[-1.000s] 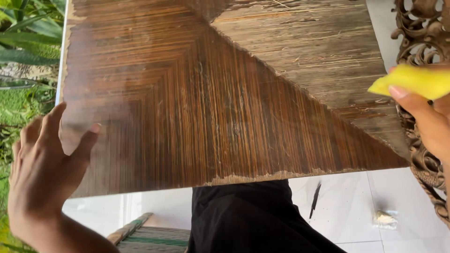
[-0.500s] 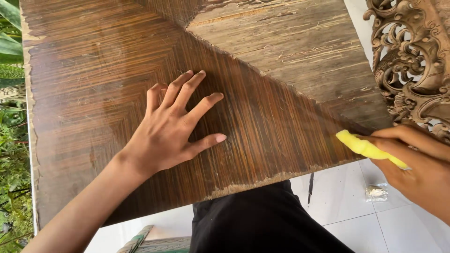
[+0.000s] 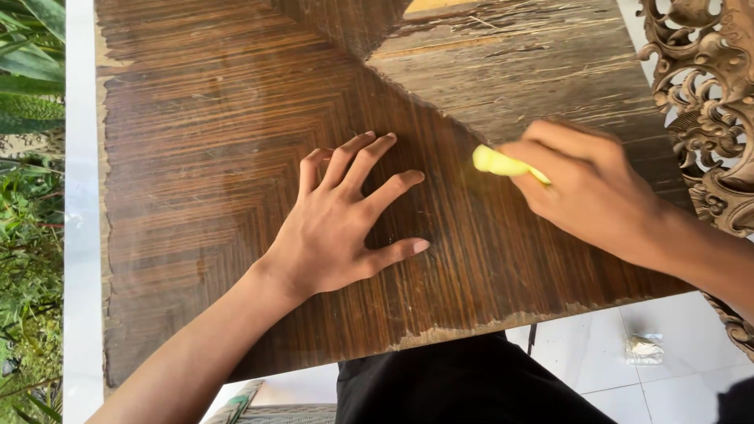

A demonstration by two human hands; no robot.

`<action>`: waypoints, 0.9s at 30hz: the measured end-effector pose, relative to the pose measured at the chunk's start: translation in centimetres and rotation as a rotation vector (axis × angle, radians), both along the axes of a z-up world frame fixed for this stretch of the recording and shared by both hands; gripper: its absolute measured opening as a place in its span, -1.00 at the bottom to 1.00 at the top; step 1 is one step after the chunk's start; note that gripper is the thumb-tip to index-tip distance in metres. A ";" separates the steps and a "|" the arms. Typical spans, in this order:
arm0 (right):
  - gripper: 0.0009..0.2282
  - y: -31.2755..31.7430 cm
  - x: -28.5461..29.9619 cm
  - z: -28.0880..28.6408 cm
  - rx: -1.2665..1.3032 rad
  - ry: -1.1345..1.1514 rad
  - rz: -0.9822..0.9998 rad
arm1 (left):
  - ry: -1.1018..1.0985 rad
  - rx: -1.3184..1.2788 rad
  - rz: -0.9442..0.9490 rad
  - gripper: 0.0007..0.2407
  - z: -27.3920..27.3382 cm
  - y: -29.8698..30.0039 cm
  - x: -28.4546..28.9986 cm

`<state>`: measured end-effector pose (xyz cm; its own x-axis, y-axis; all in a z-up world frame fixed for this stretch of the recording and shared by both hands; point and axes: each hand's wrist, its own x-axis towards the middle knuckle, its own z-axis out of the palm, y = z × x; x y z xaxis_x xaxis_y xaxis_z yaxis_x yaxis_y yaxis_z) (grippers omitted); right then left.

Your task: Cleaning a wooden table surface using a spray bottle and a sponge.

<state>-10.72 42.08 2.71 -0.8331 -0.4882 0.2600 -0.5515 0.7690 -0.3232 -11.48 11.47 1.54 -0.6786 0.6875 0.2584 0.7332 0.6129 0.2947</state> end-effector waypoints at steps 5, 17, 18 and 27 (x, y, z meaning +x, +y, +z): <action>-0.77 -2.1 -2.2 0.1 0.016 0.067 0.101 | -0.002 0.000 -0.010 -0.42 -0.4 -0.1 -0.1; -0.54 8.4 10.7 0.8 0.273 -0.165 -0.057 | 0.019 0.021 -0.028 -0.44 -0.9 -0.3 -0.1; -0.54 7.9 11.3 1.1 0.276 -0.169 -0.062 | 0.016 0.024 -0.033 -0.44 -0.9 -0.3 0.0; -0.68 -4.3 10.7 1.4 0.045 0.002 -0.158 | 0.011 0.022 -0.049 -0.44 -0.6 -0.6 0.1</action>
<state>-0.06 37.82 4.07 -0.9001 -0.3619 0.2427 -0.4228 0.8601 -0.2855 -11.37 10.84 0.95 -0.6411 0.7142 0.2809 0.7655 0.5694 0.2995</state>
